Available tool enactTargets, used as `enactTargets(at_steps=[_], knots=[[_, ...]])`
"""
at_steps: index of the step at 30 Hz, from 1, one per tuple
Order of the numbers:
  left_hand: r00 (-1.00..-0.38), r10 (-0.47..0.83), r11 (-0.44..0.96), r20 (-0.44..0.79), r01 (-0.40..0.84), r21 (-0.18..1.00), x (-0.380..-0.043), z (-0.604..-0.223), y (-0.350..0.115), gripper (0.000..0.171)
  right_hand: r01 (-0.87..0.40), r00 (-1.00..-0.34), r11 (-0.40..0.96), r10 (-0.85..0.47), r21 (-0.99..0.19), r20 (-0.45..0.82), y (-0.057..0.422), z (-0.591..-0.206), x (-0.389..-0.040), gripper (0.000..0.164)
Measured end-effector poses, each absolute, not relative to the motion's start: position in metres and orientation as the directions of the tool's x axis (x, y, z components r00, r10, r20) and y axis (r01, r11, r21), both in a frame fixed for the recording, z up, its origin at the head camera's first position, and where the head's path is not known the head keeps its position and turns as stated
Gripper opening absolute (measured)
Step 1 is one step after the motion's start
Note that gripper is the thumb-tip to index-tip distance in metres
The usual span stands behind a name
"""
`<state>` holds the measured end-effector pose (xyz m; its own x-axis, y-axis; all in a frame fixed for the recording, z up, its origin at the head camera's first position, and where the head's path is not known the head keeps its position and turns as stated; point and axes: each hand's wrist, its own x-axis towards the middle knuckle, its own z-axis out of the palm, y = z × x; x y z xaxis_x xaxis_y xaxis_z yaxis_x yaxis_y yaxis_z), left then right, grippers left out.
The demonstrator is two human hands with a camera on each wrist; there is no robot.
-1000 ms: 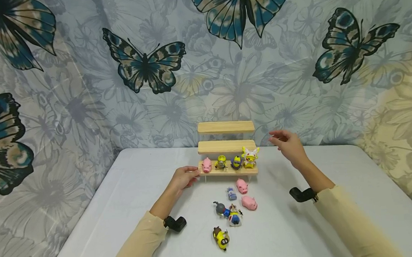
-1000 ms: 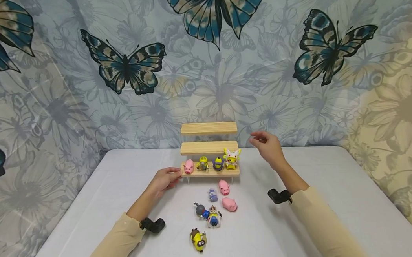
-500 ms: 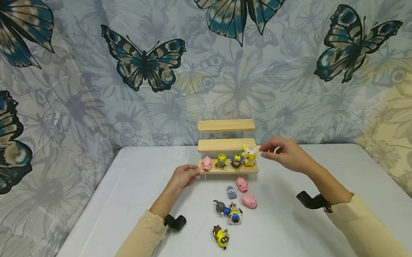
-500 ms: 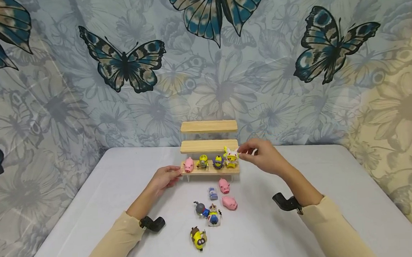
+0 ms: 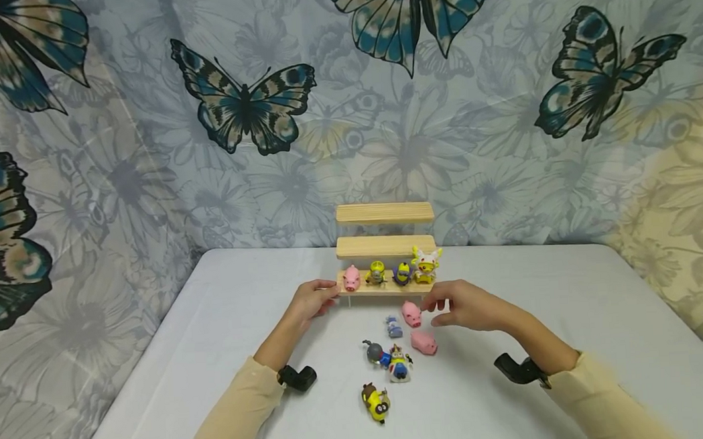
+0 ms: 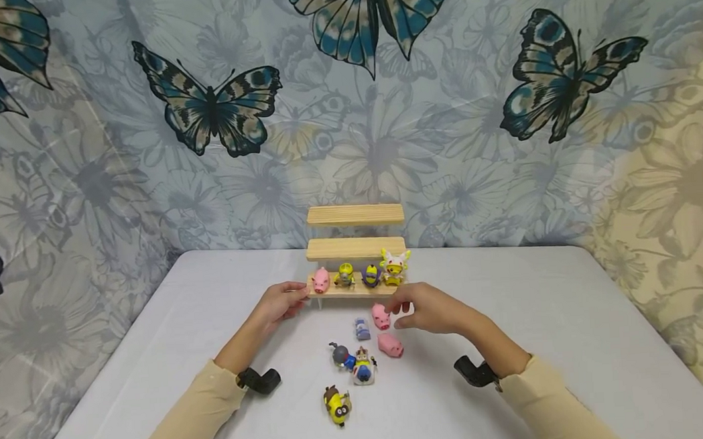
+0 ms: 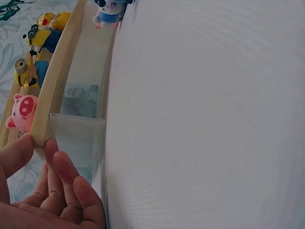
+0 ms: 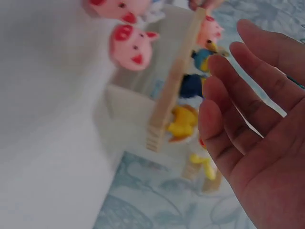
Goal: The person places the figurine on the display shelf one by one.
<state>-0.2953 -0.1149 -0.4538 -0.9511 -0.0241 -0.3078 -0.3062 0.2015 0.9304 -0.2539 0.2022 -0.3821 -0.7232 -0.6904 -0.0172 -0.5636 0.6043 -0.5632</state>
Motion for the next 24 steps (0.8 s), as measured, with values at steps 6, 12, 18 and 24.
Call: enactTargets(at_steps=[6, 12, 18, 24], knots=[[-0.950, -0.019, 0.197, -0.312, -0.309, 0.930, -0.294, -0.453, -0.115, 0.031, -0.565, -0.672, 0.593, -0.734, -0.573, -0.097, 0.196, -0.401, -0.251, 0.027], [-0.949, -0.024, 0.192, -0.314, -0.312, 0.930, -0.294, -0.452, -0.115, 0.031, -0.597, -0.621, 0.591, -0.769, -0.543, -0.155, 0.191, -0.416, -0.249, 0.031], [-0.946, -0.021, 0.200, -0.323, -0.321, 0.926, -0.295, -0.454, -0.115, 0.031, -0.619, -0.625, 0.598, -0.768, -0.509, -0.141, 0.188, -0.425, -0.246, 0.037], [-0.942, -0.019, 0.205, -0.334, -0.330, 0.921, -0.295, -0.453, -0.115, 0.031, -0.646, -0.639, 0.613, -0.760, -0.454, -0.118, 0.186, -0.429, -0.246, 0.048]])
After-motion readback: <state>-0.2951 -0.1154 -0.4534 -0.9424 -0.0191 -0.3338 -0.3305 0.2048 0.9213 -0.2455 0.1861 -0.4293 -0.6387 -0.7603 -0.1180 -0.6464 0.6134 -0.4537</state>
